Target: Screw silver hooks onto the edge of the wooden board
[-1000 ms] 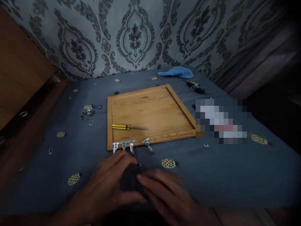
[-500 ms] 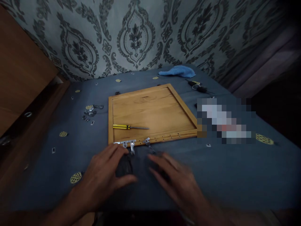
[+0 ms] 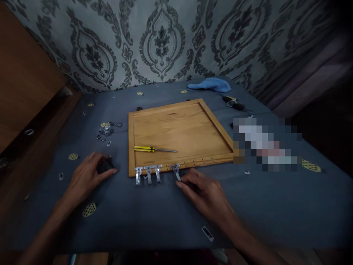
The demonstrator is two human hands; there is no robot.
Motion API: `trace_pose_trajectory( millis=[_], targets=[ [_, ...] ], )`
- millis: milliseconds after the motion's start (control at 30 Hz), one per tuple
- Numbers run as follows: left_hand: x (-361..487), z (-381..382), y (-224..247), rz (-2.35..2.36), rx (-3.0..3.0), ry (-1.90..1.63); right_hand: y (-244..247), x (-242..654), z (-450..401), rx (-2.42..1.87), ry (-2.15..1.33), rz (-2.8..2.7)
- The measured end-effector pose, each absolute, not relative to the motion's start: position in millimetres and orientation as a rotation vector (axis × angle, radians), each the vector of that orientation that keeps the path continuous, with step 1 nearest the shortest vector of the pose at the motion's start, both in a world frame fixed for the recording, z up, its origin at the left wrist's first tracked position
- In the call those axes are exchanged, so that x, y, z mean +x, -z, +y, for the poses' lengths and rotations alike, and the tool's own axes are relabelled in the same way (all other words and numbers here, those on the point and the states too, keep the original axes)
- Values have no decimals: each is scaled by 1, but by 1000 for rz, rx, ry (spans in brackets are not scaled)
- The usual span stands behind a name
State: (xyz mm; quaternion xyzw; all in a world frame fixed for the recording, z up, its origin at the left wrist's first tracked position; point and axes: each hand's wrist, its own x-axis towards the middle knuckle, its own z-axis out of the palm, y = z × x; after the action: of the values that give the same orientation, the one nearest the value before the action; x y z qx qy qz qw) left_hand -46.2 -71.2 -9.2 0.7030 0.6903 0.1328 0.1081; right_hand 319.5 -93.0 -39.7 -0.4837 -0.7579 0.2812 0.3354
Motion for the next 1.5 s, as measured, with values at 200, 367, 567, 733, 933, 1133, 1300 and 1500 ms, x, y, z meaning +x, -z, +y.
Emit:
trace_pose_trajectory(
  millis=[200, 367, 567, 733, 933, 1133, 1300, 1500],
  targets=[
    [-46, -67, 6, 2024, 2109, -350, 32, 309, -91, -1279, -957, -1797],
    [-41, -66, 1, 1983, 2117, -302, 30, 306, -89, -1277, -1023, -1765],
    [-42, -66, -2, 1962, 2137, -329, 31, 304, -89, -1260, -991, -1798],
    [-29, -73, -7, 1913, 2087, -392, 34, 305, -88, -1252, -941, -1831],
    [8, -88, -30, 1715, 2180, -511, 27, 293, -104, -1095, -865, -1886],
    [24, -104, -51, 1626, 2347, -584, 31, 253, -130, -891, -915, -2279],
    [31, -115, -44, 1627, 2379, -534, 40, 238, -131, -991, -860, -2336],
    [47, -117, -40, 1587, 2364, -545, 26, 254, -131, -972, -884, -2002]
  ],
)
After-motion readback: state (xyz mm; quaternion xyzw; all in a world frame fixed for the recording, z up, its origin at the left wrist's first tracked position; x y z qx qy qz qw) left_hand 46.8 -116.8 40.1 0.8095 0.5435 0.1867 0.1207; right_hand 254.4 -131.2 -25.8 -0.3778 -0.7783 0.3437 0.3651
